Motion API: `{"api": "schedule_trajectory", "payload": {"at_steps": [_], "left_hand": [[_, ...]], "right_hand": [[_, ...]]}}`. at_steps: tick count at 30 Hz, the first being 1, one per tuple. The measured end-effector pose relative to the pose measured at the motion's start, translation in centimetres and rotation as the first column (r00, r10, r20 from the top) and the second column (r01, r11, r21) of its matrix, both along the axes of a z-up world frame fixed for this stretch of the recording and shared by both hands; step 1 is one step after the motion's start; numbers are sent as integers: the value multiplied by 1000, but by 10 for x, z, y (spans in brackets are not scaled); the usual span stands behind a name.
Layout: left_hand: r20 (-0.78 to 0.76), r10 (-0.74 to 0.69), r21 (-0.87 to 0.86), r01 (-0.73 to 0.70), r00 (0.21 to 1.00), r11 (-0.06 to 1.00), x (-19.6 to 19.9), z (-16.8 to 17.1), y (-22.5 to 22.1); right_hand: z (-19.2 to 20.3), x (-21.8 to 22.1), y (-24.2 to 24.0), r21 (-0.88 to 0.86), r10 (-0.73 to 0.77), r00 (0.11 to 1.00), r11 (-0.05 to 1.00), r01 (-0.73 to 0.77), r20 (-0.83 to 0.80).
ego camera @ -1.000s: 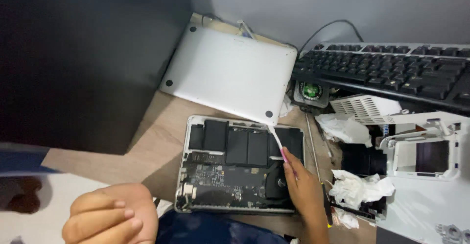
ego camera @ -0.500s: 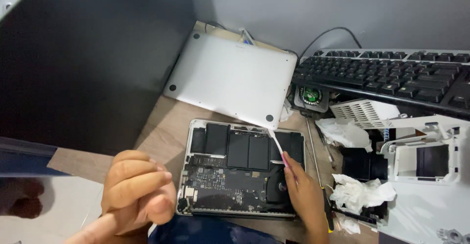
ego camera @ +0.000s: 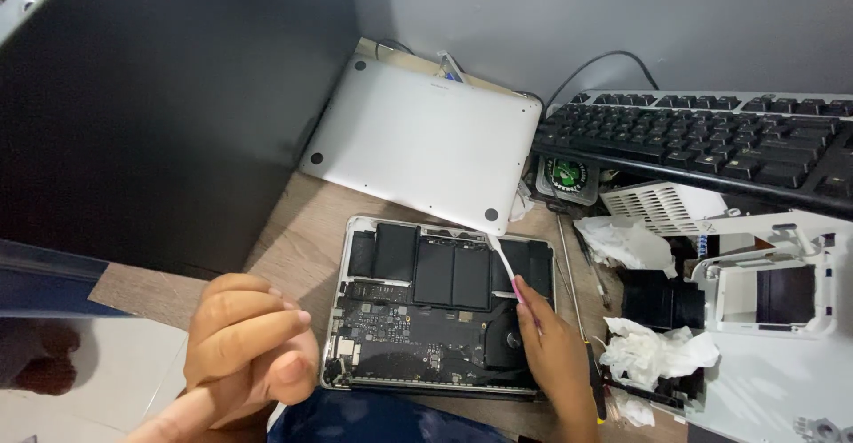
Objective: Repairing and cleaning the internal components of a laptop using a screwdriver and a brush
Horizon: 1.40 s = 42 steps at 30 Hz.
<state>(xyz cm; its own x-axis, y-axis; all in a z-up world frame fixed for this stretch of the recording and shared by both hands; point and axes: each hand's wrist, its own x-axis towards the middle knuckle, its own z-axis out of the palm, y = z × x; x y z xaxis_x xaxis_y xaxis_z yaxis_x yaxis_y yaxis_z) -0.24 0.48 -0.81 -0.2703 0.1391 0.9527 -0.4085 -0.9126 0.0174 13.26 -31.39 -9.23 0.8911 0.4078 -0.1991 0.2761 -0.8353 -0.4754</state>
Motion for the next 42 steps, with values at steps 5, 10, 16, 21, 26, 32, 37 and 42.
{"api": "schedule_trajectory", "payload": {"at_steps": [5,10,16,21,26,32,37,42], "left_hand": [[-26,32,-10,-32,999,999,0,6,0],[16,58,41,-59,998,997,1,9,0],[-19,32,13,-31,999,999,-6,2,-1],[-564,-126,-83,96,816,992,-27,-34,-21],[-995,-7,30,352,104,935,23,-63,-41],[-966,79,6,286,-247,958,24,-121,-42],[-976,35,-32,298,-217,954,20,-114,-41],[-804,-217,-137,183,554,974,-7,-33,-44]], "right_hand": [[19,-3,10,-80,-68,995,995,63,-68],[13,-2,7,-62,-53,997,997,50,-48],[29,-5,12,-103,-91,991,991,81,-100],[53,-12,0,-376,-100,988,926,47,-122],[52,-14,-24,-510,-206,971,852,119,-118],[52,-18,-39,-485,-189,971,870,95,-148],[37,-16,-47,-406,-165,977,908,99,-132],[22,-13,-58,-322,-230,965,930,179,-126]]}}
